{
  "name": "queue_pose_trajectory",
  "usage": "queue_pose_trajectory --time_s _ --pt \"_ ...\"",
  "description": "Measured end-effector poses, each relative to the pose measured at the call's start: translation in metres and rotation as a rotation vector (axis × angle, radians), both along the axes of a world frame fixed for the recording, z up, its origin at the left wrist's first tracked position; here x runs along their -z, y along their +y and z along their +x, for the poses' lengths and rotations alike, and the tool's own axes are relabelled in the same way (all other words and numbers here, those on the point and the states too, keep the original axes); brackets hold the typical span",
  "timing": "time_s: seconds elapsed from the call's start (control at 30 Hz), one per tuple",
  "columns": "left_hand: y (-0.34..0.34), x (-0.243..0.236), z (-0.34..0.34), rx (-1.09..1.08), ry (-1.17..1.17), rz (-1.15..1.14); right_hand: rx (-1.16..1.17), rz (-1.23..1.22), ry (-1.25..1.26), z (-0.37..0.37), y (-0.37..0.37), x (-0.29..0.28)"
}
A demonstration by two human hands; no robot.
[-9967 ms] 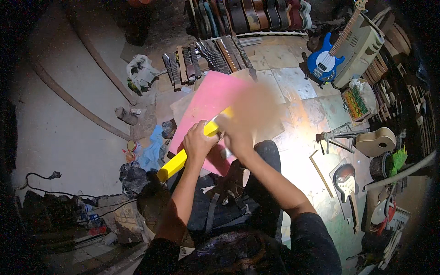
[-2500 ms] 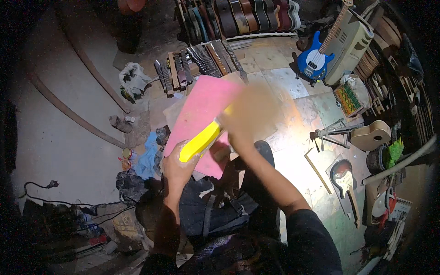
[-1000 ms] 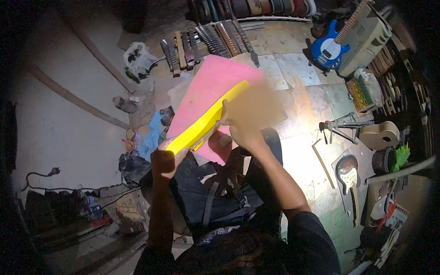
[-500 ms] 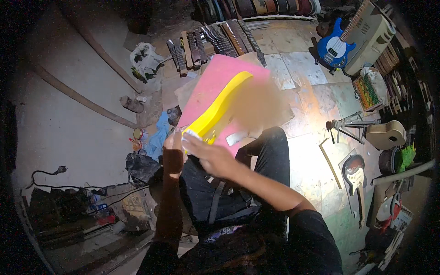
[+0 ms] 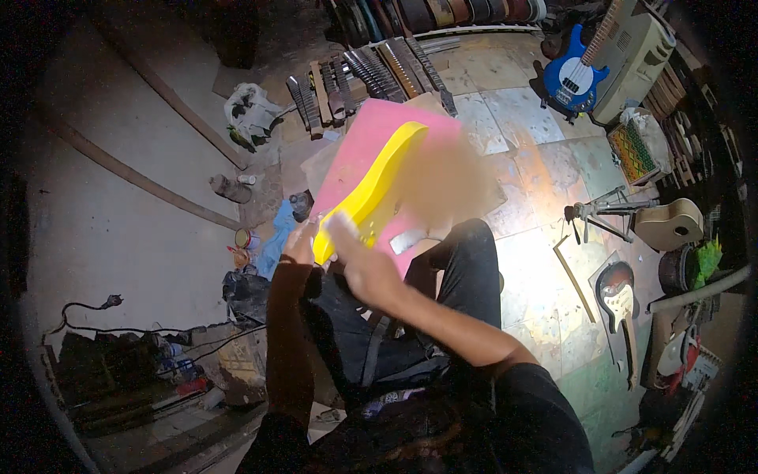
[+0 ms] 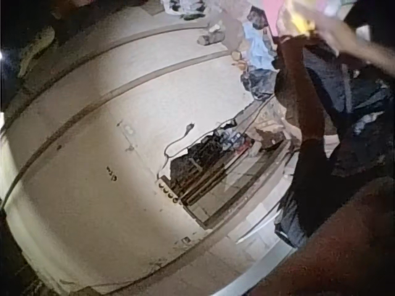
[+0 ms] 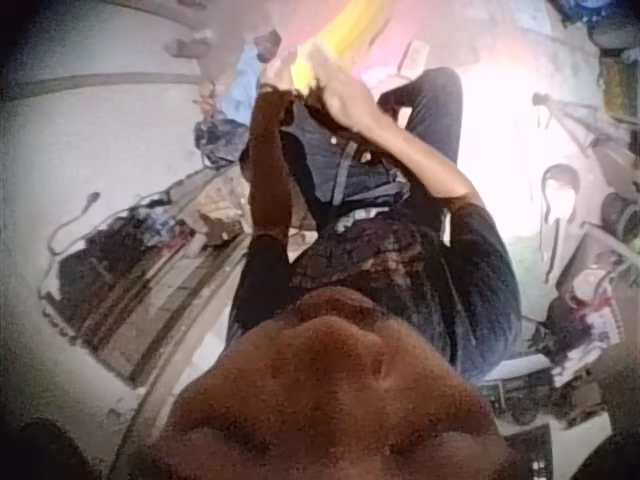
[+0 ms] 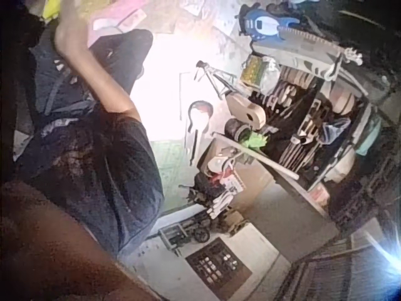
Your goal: The person sands the curved edges of a yellow guitar body with a piece of sandpaper, turning the body over and working on different sections of the sides.
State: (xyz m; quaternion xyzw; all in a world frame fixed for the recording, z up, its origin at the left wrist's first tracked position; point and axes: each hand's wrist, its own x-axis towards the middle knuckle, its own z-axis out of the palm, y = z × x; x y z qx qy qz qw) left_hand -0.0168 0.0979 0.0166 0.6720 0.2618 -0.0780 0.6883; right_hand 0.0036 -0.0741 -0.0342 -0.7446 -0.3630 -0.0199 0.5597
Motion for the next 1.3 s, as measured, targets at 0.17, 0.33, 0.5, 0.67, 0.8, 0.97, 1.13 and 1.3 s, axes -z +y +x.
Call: queue_pose_trajectory --time_s 0.17,0.33,0.5,0.67,0.8,0.97,1.13,1.3 --pt "-0.008 0.000 -0.001 0.014 -0.098 -0.056 -0.077 -0.048 0.016 0.014 -0.018 -0.013" --pt "0.033 0.068 -0.008 -0.028 -0.291 0.108 -0.307 -0.004 0.084 -0.014 -0.005 -0.037" --pt "-0.006 -0.006 0.008 0.026 0.028 0.199 -0.113 0.003 0.120 0.045 -0.017 0.004" --pt "-0.016 -0.030 -0.003 0.175 -0.242 0.656 -0.069 -0.128 -0.075 0.127 -0.039 0.044" --pt "-0.002 -0.012 -0.003 0.202 -0.205 0.643 0.212 -0.255 -0.185 0.163 -0.037 0.012" --pt "0.009 -0.006 0.001 0.245 -0.202 0.669 -0.050 -0.427 -0.334 0.142 -0.033 0.020" --pt "0.019 -0.016 0.002 0.270 -0.131 0.635 0.160 -0.317 -0.316 0.155 -0.022 0.029" --pt "0.032 -0.017 0.005 0.292 -0.189 0.598 -0.175 -0.401 0.013 0.139 -0.010 0.037"
